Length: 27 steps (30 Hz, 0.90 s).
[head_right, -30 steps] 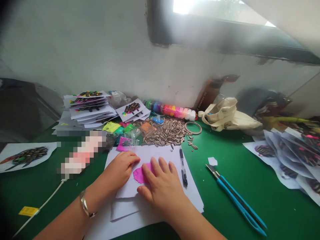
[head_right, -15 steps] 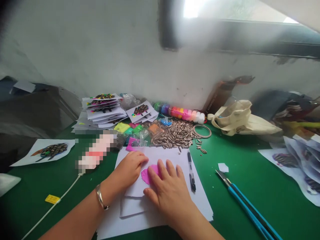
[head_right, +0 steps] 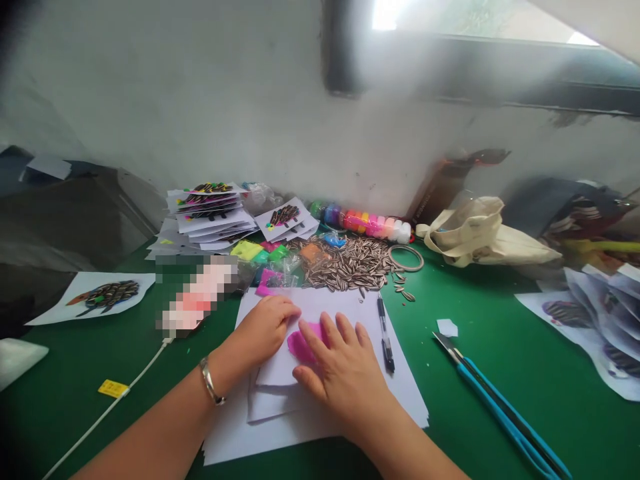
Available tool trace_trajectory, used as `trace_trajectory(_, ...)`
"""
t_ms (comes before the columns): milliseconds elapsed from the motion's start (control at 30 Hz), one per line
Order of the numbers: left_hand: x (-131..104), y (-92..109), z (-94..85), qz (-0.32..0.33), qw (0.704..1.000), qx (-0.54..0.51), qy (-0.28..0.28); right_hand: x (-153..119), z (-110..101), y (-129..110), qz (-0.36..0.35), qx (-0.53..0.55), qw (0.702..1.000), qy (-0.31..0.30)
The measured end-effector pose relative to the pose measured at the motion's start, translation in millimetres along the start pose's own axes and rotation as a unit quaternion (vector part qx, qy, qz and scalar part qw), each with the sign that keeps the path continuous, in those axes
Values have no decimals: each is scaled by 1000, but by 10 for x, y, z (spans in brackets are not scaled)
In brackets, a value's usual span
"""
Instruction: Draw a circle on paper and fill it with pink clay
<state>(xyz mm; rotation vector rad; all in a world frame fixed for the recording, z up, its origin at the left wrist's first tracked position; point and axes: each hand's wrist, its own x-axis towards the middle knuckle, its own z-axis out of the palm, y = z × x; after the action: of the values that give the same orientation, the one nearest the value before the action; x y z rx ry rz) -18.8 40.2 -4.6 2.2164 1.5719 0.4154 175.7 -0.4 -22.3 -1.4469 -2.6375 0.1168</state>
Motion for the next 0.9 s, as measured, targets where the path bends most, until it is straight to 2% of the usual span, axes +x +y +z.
trace_trajectory(267, -26, 20, -14, 2, 1000, 2, -14, -62, -117, -103, -16, 4, 1000, 19)
trace_trajectory(600, -15, -5, 6, 3, 1000, 6, -12, 18, -34, -115, -19, 15, 1000, 11)
trace_trajectory(733, 5, -30, 16, 11, 1000, 0, -12, 24, -90, -110, -12, 19, 1000, 12)
trace_trajectory(900, 35, -87, 51, 7, 1000, -14, -3, -6, -188, -31, -43, 39, 998, 0)
